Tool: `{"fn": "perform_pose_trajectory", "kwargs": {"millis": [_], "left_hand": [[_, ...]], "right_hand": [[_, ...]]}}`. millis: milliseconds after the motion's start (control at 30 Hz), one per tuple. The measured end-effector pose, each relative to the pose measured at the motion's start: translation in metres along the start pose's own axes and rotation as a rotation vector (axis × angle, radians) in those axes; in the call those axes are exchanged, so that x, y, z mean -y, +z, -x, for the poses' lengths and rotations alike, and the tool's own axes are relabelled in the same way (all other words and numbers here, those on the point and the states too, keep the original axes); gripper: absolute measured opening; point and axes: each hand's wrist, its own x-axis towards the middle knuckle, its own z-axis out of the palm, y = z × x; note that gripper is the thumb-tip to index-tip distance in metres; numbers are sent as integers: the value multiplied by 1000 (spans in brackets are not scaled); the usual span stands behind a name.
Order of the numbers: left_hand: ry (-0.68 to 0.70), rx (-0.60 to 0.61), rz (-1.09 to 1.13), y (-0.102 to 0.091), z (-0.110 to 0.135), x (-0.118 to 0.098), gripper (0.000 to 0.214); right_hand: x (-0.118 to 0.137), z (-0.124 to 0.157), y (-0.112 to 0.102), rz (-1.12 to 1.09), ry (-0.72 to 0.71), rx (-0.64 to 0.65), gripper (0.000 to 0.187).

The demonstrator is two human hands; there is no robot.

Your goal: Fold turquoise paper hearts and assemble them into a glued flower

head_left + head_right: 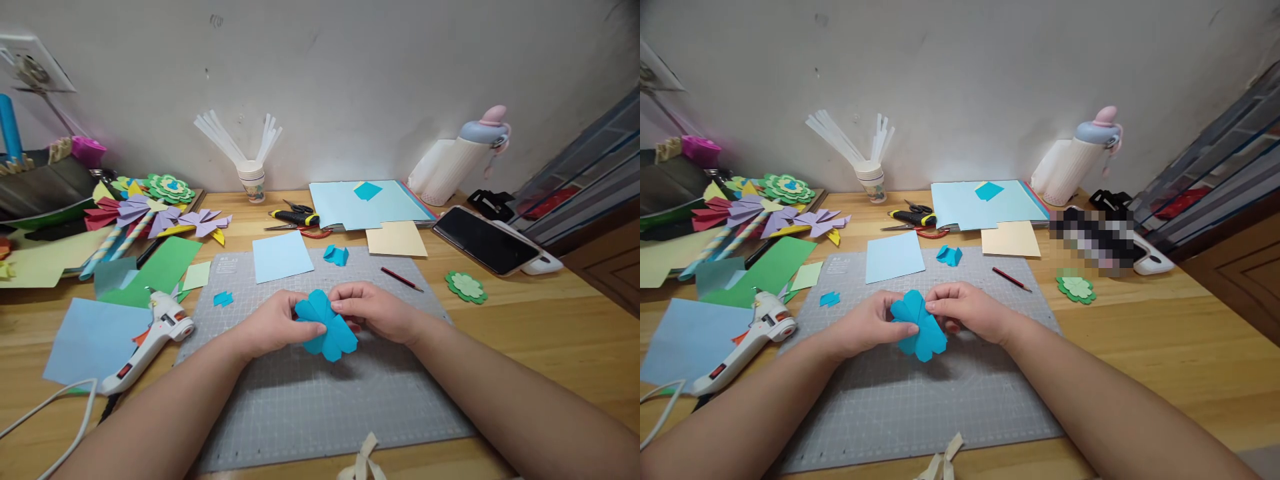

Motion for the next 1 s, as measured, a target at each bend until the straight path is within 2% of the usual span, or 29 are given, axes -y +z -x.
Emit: {"fn": "perform_pose_trajectory", "kwargs": {"millis": [133,267,367,567,800,1000], "left_hand": [[14,-123,9,1,-3,3,22],[95,-344,61,4,-7,5,21],[143,-436,117,8,-8,4,21],[162,-450,183,17,-8,1,21],[172,-483,242,20,-8,5,23],[173,-493,289,23,-8,4,23]], "right_hand": [[1,1,4,0,-33,-41,29],[-2,-1,14,-69,-115,-199,37],[-7,-4,20,-38,-117,-278,35],[-10,-4,26,-27,-128,-381,27],[-9,-4,26,-48,-72,-400,32],[-11,-3,29,-49,-111,-406,29]]}}
